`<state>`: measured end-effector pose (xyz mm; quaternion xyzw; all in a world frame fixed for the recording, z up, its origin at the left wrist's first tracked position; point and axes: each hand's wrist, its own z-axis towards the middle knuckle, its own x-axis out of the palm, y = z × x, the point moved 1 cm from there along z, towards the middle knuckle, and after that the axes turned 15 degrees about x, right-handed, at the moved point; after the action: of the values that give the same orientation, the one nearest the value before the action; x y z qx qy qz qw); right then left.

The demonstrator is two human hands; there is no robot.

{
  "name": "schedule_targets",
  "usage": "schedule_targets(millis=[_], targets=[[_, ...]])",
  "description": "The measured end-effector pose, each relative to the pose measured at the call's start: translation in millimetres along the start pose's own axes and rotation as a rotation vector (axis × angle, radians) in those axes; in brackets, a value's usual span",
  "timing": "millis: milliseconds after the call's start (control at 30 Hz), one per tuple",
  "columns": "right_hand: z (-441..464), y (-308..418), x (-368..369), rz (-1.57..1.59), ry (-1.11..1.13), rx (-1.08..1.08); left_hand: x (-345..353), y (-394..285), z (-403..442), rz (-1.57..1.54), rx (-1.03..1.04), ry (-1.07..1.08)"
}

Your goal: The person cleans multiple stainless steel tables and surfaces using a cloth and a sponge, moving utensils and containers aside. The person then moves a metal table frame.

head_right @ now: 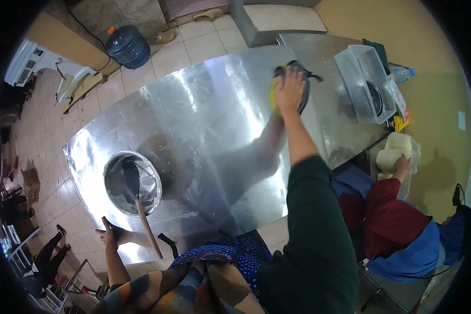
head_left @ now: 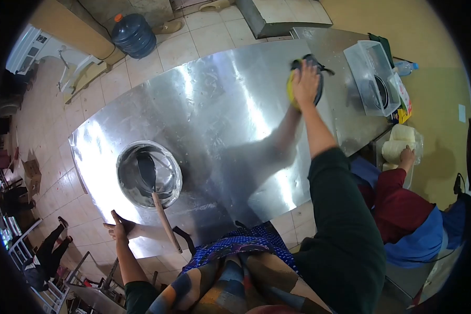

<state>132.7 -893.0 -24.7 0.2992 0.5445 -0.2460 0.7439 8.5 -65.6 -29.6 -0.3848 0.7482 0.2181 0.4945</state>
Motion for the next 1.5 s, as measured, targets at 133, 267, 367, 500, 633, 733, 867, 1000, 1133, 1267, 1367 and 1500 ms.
schedule_targets(millis=[133,267,367,500,633,733,867,1000,1133,1267,1367,1500], targets=[[-219.4,81.9,-110.5,-0.33,0.308,-0.524,-4.6,-11.9,-9.7,-0.056,0.004,0.061],[-371.6,45.8,-121.5,0.568,1.073,-1.101,-8.3,-12.7,-9.0,-0.074,0.022,0.04],[-258.8,26.5,-125.9,0.237,1.025,-0.68,-6.9,-13.8,-7.3,-0.075,0.03,0.032],[-81.5,-88.2,-45.7,-0.141,0.114,-0.266,-5.0,-9.7,-9.8,-0.055,0.026,0.028],[-30.0,-81.5,-23.9,-0.04,-0.004,0.071,-4.9,-10.3,-6.6,-0.092,-0.002,0.043],[-148.1,23.5,-71.9,-0.407,0.078,-0.247,4.0,3.6,12.5,-0.098,-0.038,0.052],[-363.3,102.9,-112.7,0.417,0.875,-0.68,-3.9,-9.7,-4.1,-0.157,0.014,0.06],[-405.7,86.1,-97.1,0.696,0.988,-1.106,-3.9,-5.8,-1.4,-0.164,0.015,0.067],[-272.1,-5.3,-125.5,0.424,0.815,-0.505,-0.6,-9.6,-5.9,-0.229,0.042,0.005],[-170.2,-88.0,-103.3,0.049,0.31,-0.156,-0.6,-3.7,1.9,-0.176,0.016,0.008],[-100.3,-141.6,-68.7,0.019,0.049,0.045,-0.3,-9.4,-1.9,-0.196,0.031,0.022],[-116.2,-150.2,-75.4,-0.061,-0.051,0.135,6.3,4.1,36.7,0.032,0.045,-0.03]])
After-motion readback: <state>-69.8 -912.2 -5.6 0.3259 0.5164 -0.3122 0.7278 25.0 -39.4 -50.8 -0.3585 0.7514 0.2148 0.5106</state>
